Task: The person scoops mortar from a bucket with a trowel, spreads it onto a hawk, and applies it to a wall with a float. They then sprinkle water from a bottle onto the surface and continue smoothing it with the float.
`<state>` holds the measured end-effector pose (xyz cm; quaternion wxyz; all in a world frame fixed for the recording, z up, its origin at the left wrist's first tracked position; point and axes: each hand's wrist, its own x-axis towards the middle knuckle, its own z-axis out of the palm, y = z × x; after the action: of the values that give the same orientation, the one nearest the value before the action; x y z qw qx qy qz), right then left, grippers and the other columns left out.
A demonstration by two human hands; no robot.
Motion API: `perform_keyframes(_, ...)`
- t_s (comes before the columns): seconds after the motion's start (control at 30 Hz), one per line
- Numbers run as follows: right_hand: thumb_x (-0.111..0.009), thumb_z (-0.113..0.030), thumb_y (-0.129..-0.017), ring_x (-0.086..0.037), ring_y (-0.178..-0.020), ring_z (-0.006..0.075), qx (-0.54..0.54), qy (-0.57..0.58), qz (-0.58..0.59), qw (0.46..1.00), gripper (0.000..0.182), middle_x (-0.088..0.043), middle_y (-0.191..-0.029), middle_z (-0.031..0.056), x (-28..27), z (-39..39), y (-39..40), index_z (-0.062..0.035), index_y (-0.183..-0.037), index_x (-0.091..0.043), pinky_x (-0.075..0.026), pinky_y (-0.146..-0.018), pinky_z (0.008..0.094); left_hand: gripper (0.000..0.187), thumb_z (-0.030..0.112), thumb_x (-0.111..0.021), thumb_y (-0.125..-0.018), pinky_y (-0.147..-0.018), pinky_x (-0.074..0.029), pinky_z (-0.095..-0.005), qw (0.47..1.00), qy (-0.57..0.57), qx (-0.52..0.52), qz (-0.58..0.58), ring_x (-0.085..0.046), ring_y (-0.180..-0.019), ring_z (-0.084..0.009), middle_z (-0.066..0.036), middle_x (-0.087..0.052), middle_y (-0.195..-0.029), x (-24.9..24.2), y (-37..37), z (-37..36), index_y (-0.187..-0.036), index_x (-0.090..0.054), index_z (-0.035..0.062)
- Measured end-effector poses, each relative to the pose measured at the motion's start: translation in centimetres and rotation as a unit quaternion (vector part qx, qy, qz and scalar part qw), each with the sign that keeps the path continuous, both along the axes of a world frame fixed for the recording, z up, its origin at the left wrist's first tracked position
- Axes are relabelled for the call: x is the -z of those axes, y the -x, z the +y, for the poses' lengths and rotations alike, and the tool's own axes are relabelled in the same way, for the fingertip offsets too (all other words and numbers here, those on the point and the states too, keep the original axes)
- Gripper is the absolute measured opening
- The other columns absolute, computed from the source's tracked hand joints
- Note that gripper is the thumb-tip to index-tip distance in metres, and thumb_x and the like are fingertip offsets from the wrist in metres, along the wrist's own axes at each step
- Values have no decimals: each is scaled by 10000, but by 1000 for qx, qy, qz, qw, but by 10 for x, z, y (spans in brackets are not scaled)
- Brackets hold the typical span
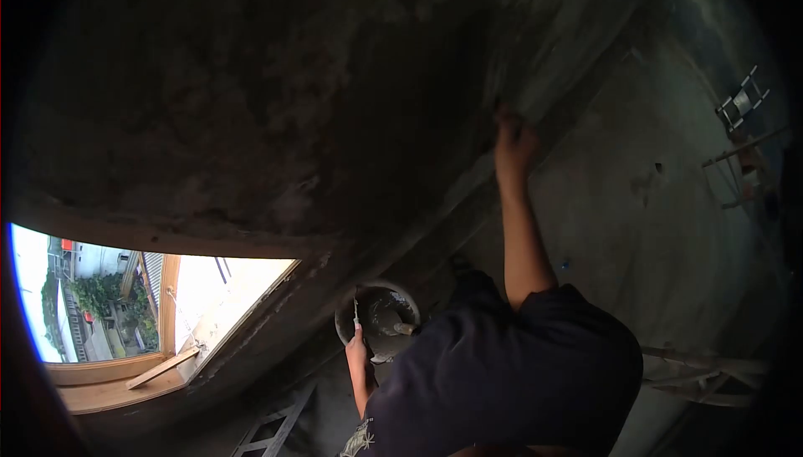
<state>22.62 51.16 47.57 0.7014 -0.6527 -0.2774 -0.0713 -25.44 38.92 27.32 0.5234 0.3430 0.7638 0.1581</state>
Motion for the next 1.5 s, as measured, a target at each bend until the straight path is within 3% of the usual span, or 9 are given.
perform_keyframes(0.2,-626,-397,-843,-548,-595,191,69,54,140,986,488,-604,-669,161,-76,68,-62,91,-851,-630,-436,-563,359,644,546,-497,-870,-548,-351,-336,995,-34,75,60,-413,-588,-156,-66,-476,-580,-56,-97,13,-691,-530,-72)
perform_keyframes(0.47,-774,-354,-675,-571,-553,162,-273,37,-278,920,363,-585,-593,79,-19,18,27,-47,-602,-595,-397,-511,288,493,473,-582,-856,-432,-236,-264,998,-6,-52,-41,-312,-463,-85,35,-360,-518,-64,-163,31,-566,-447,97)
perform_keyframes(0.53,-729,-330,-757,-608,-621,171,-198,133,14,971,327,-632,-657,104,-22,3,-11,-29,-696,-615,-453,-576,327,482,464,-577,-863,-424,-230,-262,998,-9,-51,-32,-307,-448,-81,42,-358,-512,-56,-163,35,-568,-430,112)
perform_keyframes(0.63,-635,-416,-837,-534,-559,141,38,23,-64,997,476,-605,-588,95,-45,32,-100,56,-783,-638,-433,-542,309,465,457,-564,-873,-437,-243,-258,997,-20,-44,-67,-323,-466,-80,35,-373,-532,-56,-161,28,-591,-451,104)
perform_keyframes(0.73,-650,-419,-824,-464,-546,142,-47,14,127,991,473,-571,-592,81,-84,59,-109,51,-777,-625,-386,-523,324,469,463,-560,-873,-443,-251,-260,997,-10,-46,-58,-332,-476,-83,31,-376,-540,-54,-164,25,-594,-458,101)
perform_keyframes(0.97,-738,-439,-692,-456,-444,267,-182,47,-355,916,451,-440,-484,53,-6,26,53,-118,-528,-467,-358,-526,363,474,487,-555,-863,-455,-249,-268,998,-18,-41,-36,-322,-473,-95,25,-381,-542,-54,-182,28,-614,-498,87)
perform_keyframes(1.27,-674,-431,-804,-489,-552,183,-41,44,35,998,488,-615,-654,114,-74,43,-87,52,-760,-616,-403,-517,354,387,448,-575,-859,-458,-244,-253,986,-47,-110,-113,-324,-478,-77,40,-371,-551,-58,-156,2,-738,-578,80)
perform_keyframes(1.33,-663,-436,-811,-482,-543,179,58,-35,-36,997,492,-596,-618,101,-65,75,-50,39,-696,-598,-382,-512,369,462,474,-574,-858,-416,-252,-258,983,-65,-135,-106,-317,-427,-84,39,-370,-512,-56,-152,-7,-581,-455,124)
perform_keyframes(1.5,-757,-418,-664,-492,-519,268,-244,-11,-331,911,413,-487,-518,53,-17,18,88,-95,-565,-518,-353,-602,396,453,463,-558,-869,-418,-246,-273,980,-17,-177,-94,-329,-437,-89,34,-378,-520,-46,-157,-14,-587,-466,121)
